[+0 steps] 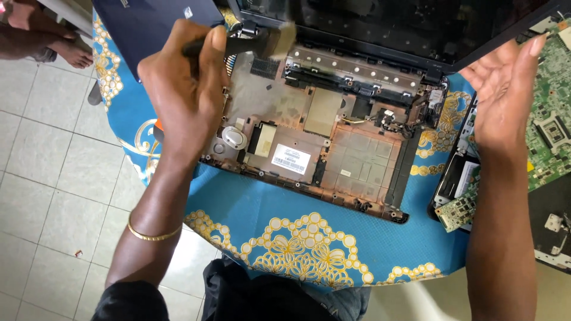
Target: The person cleans the inside of a disassembled laptop chassis with a brush, then installs a motherboard into the chassis and connects a cable.
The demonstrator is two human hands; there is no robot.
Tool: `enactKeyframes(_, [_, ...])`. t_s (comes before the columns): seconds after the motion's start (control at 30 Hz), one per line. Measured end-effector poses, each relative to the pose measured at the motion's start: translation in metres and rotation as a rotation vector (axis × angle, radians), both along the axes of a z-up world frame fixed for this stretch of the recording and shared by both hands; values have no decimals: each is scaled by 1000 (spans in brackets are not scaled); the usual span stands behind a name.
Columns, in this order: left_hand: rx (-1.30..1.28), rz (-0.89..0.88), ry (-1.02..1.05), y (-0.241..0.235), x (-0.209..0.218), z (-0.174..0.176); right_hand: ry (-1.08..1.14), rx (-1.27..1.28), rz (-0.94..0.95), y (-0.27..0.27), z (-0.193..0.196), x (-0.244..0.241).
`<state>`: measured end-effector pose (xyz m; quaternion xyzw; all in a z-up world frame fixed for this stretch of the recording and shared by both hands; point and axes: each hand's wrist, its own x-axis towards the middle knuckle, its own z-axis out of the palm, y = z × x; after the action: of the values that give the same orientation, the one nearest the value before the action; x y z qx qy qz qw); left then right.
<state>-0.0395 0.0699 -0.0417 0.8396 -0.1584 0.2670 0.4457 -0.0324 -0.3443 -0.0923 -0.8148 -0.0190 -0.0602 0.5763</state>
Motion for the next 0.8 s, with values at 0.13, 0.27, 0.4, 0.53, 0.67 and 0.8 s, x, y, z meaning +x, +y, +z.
enactKeyframes(0.13, [179, -99, -161, -26, -1, -2, -52, 35, 101, 0, -2, 5])
enactKeyframes(0.27, [449, -241, -228, -73, -2, -8, 21, 99, -32, -10, -15, 8])
enactKeyframes(0.4, [209, -628, -170, -121, -1, -9, 66, 200, -112, -4, -9, 4])
enactKeyframes(0.53, [-18, -825, -115, -144, 4, -12, 173, 269, -254, 7, 1, 3])
enactKeyframes(0.67, [204, -582, -282, -133, 14, -28, -52, 213, 84, 8, 4, 1])
enactKeyframes(0.8, [133, -339, -236, -82, 3, -30, -44, 73, 51, 14, 14, 0])
